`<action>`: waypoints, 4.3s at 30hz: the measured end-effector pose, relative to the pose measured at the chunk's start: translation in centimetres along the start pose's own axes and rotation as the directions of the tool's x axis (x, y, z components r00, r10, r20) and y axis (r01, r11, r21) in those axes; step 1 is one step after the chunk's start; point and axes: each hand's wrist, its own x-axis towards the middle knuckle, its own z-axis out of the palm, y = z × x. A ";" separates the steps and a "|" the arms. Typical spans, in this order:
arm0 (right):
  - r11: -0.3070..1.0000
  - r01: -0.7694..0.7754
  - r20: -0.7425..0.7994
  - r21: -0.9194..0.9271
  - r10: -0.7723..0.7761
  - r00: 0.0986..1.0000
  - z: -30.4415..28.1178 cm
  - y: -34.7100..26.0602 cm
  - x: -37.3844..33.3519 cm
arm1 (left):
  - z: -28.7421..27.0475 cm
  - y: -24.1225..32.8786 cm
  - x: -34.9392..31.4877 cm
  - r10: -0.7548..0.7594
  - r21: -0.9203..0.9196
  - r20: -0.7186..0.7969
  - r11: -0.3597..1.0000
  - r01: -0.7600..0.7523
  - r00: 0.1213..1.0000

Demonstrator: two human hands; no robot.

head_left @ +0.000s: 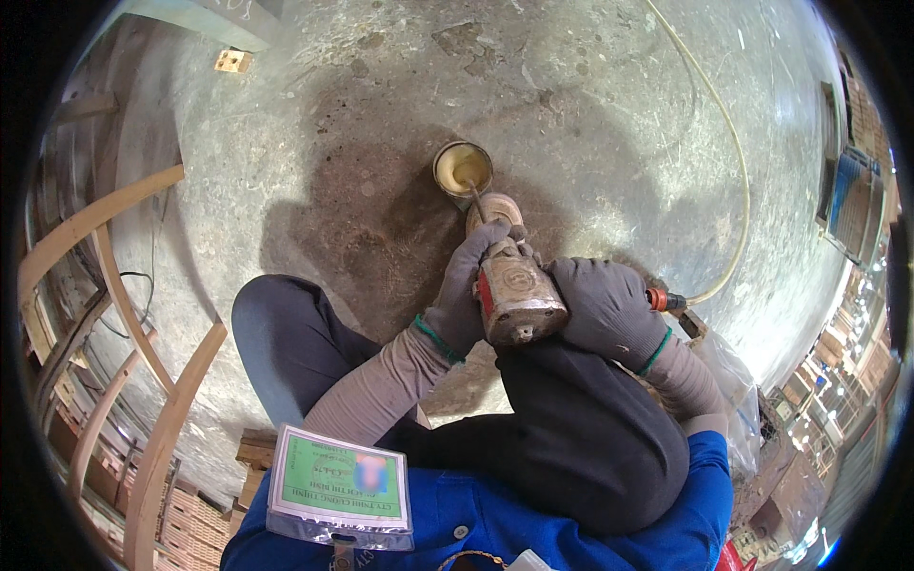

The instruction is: The person applies a finish to wooden slats using a brush. They then mix a yellow liquid with water in a container and stir it with a power drill. Finally, they apply the mixed finish to the wooden slats.

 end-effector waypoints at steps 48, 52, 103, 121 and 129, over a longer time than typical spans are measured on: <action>0.999 -0.004 -0.093 0.039 0.008 0.996 0.8 0.1 1.1 | -0.4 1.4 1.2 0.001 0.053 0.001 0.999 -0.001 1.000; 0.998 -0.003 -0.107 0.061 0.009 0.994 0.8 0.1 1.3 | -1.0 1.6 1.5 -0.002 0.051 0.029 0.999 0.000 1.000; 1.000 -0.002 0.006 0.027 0.002 1.000 0.3 0.1 1.1 | -1.3 0.7 0.9 -0.057 -0.041 -0.008 0.998 0.056 0.998; 0.999 -0.030 -0.065 0.013 0.030 0.997 -0.2 -0.4 1.2 | -1.2 1.4 1.9 -0.062 -0.013 0.050 0.998 0.062 0.997; 1.000 0.016 -0.090 0.006 -0.015 0.996 0.3 -0.3 1.7 | -1.3 2.0 1.2 -0.010 0.054 0.001 0.998 0.010 1.000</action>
